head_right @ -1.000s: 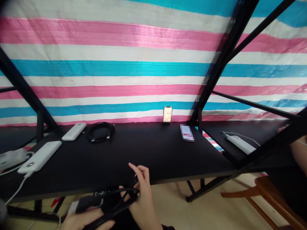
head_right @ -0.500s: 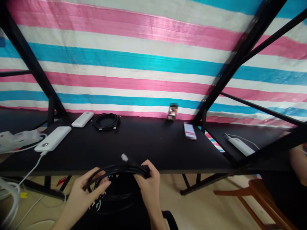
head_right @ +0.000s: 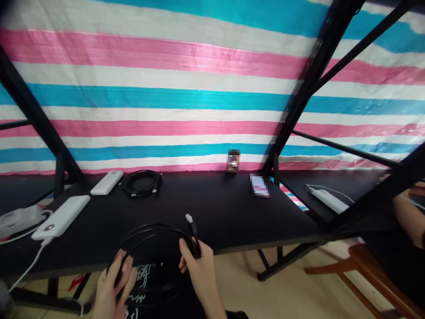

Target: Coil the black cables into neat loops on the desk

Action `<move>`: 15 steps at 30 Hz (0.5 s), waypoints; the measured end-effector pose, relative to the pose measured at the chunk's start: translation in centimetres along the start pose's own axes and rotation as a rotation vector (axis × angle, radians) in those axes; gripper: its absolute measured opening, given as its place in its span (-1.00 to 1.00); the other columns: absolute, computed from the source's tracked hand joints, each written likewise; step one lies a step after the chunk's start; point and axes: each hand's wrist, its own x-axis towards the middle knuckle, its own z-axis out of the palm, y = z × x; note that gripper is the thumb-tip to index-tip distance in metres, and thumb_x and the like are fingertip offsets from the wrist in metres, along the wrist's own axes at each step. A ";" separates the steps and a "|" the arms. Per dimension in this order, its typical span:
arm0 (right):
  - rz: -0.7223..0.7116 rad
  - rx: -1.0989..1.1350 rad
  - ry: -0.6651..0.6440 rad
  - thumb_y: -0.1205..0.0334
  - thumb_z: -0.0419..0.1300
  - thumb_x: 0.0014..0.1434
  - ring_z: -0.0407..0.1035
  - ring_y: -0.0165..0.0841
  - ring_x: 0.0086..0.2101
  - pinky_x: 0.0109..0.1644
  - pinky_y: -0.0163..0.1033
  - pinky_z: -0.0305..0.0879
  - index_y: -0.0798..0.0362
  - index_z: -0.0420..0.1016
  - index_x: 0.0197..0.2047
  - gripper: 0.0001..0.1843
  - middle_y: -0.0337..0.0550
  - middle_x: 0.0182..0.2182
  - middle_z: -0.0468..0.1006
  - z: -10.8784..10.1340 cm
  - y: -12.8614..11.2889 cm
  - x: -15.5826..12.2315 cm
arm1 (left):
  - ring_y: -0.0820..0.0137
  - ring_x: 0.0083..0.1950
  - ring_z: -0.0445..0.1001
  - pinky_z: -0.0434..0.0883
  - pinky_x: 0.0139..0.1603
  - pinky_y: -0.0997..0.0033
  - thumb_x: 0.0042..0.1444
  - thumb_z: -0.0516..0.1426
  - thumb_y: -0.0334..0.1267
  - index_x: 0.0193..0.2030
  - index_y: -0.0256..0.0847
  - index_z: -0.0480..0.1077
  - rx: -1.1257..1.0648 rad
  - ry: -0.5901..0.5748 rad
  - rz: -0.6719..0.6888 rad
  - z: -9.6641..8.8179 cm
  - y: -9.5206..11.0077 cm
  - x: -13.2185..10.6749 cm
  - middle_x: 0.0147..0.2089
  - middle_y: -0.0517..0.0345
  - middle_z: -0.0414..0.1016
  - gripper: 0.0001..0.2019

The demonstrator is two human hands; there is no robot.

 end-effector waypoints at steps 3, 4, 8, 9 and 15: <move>-0.002 -0.026 0.002 -0.13 0.20 0.00 0.26 -0.44 -0.66 -0.56 -0.34 0.24 0.08 0.28 -0.65 -0.53 -0.20 -0.72 0.36 -0.9 0.6 1.1 | 0.43 -0.42 0.51 0.45 -0.49 0.52 -0.14 0.25 -0.08 -0.32 -0.13 0.42 -0.012 -0.017 -0.060 0.5 -0.7 1.1 -0.44 0.19 0.47 -0.75; 0.002 -0.011 0.009 -0.14 0.21 -0.01 0.29 -0.42 -0.65 -0.55 -0.33 0.26 0.08 0.28 -0.65 -0.53 -0.19 -0.71 0.38 -1.1 0.9 1.5 | 0.43 -0.45 0.50 0.44 -0.52 0.52 -0.15 0.25 -0.06 -0.33 -0.14 0.43 -0.005 -0.028 -0.073 0.8 -1.0 1.4 -0.45 0.19 0.46 -0.73; 0.052 0.116 0.069 -0.19 0.25 -0.09 0.28 -0.40 -0.69 -0.57 -0.31 0.25 0.06 0.26 -0.61 -0.52 -0.29 -0.79 0.27 -1.5 2.5 3.3 | 0.46 -0.60 0.41 0.40 -0.61 0.48 -0.16 0.23 0.05 -0.41 -0.14 0.42 0.047 -0.070 -0.128 2.5 -1.6 2.5 -0.60 0.24 0.38 -0.70; 0.074 0.150 0.089 -0.21 0.25 -0.12 0.25 -0.40 -0.72 -0.60 -0.31 0.23 0.05 0.27 -0.59 -0.52 -0.34 -0.81 0.22 -1.7 2.9 3.7 | 0.47 -0.63 0.39 0.39 -0.62 0.47 -0.16 0.22 0.08 -0.44 -0.13 0.41 0.059 -0.073 -0.133 3.0 -1.7 2.7 -0.63 0.25 0.35 -0.68; 0.136 0.172 0.097 -0.18 0.22 -0.05 0.19 -0.47 -0.77 -0.63 -0.36 0.11 0.09 0.30 -0.56 -0.53 -0.40 -0.84 0.16 -3.5 4.3 6.3 | 0.44 -0.64 0.40 0.39 -0.60 0.45 -0.20 0.25 0.04 -0.53 -0.12 0.35 0.145 -0.091 -0.171 6.5 -1.8 4.6 -0.69 0.30 0.30 -0.70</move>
